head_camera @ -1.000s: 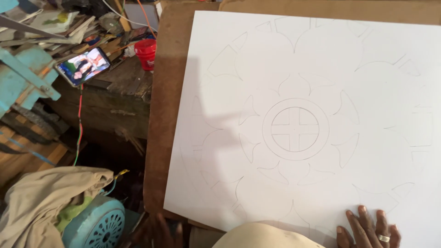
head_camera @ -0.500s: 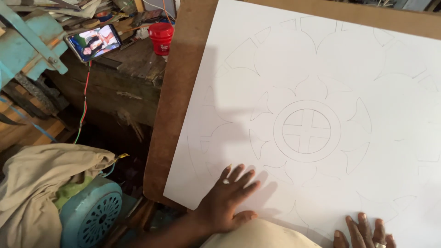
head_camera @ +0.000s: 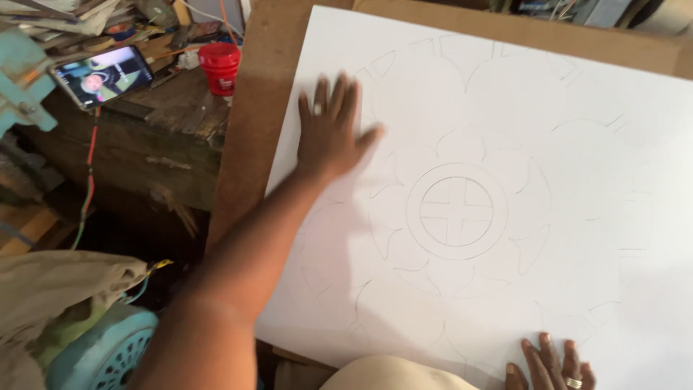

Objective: The person is using a compass and a pen to draw a geometric pattern on a large white sheet of paper.

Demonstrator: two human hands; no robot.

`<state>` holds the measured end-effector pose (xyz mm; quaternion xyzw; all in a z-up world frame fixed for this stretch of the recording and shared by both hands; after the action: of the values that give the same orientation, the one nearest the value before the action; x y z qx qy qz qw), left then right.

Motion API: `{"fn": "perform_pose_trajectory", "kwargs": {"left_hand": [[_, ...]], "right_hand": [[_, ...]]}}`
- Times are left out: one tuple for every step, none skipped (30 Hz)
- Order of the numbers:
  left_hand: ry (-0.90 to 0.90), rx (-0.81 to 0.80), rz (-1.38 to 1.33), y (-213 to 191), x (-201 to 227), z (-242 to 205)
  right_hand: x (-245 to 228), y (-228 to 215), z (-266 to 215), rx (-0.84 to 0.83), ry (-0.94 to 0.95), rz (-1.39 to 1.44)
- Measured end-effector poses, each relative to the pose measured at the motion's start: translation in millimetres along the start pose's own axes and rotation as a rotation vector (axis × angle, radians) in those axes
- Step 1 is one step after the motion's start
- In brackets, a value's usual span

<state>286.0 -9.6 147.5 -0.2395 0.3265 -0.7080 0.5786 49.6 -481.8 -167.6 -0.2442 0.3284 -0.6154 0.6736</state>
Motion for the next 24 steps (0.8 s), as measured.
{"fn": "perform_pose_trajectory", "kwargs": {"left_hand": [[-0.083,-0.011,-0.01,-2,-2,31],[-0.081,-0.004,-0.024,-2,16,50],[-0.079,-0.002,-0.057,-2,34,70],[-0.076,-0.003,-0.095,-1,55,90],[-0.072,0.002,-0.115,4,84,100],[-0.004,0.006,-0.143,9,115,107],[0.065,0.012,-0.17,13,147,114],[0.066,0.01,-0.19,13,178,106],[0.179,-0.042,-0.236,12,213,98],[0.29,-0.09,-0.277,10,246,90],[0.288,-0.088,-0.291,12,275,63],[0.499,-0.167,-0.238,16,308,35],[0.71,-0.245,-0.18,19,341,5],[0.713,-0.245,-0.18,29,352,-40],[0.975,-0.343,-0.221,40,369,-92],[1.243,-0.445,-0.257,51,383,-145],[1.251,-0.449,-0.252,46,362,-157],[1.133,-0.53,-0.544,38,341,-168],[0.991,-0.606,-0.828,31,318,-178],[1.003,-0.621,-0.826,18,295,-184],[0.765,-0.623,-1.069,5,268,-183],[0.509,-0.619,-1.289,-8,239,-181],[0.518,-0.639,-1.282,-13,218,-185],[0.441,-0.365,-1.097,-21,192,-182]], "right_hand": [[4,5,1,-0.068,0.037,-0.083],[5,3,2,-0.061,0.038,-0.097],[4,2,3,-0.024,-0.039,-0.046],[6,-1,3,0.013,-0.115,0.003],[-7,-10,9,0.016,-0.113,-0.017],[-18,-18,12,-0.003,-0.079,-0.015],[-28,-25,15,-0.022,-0.045,-0.013],[-24,-28,14,-0.026,-0.043,-0.032],[-22,-35,12,0.073,-0.115,0.133],[-19,-40,12,0.175,-0.19,0.302],[2,-31,13,0.171,-0.192,0.288],[32,-19,14,0.257,0.133,0.579],[61,-4,12,0.339,0.465,0.863],[66,-17,19,0.342,0.467,0.863],[73,-32,26,0.507,0.447,1.003],[77,-45,29,0.679,0.427,1.141],[53,-69,45,0.685,0.434,1.142],[27,-95,59,0.679,0.354,1.125],[0,-120,74,0.672,0.274,1.107],[1,-123,79,0.679,0.292,1.103],[-4,-126,87,0.509,0.128,1.032],[-11,-127,93,0.343,-0.032,0.957],[-35,-134,106,0.351,-0.012,0.959],[-66,-138,124,0.131,-0.115,0.839]]}}
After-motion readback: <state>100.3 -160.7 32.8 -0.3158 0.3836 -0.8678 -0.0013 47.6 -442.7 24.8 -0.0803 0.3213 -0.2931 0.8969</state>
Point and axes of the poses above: each hand's wrist, its own z-axis towards the middle knuckle, its own y-axis out of the palm, x = y × z, the point moved 3 cm from there along z, towards the middle knuckle, and after that the axes turned 6 degrees about z, right-handed, at the moved point
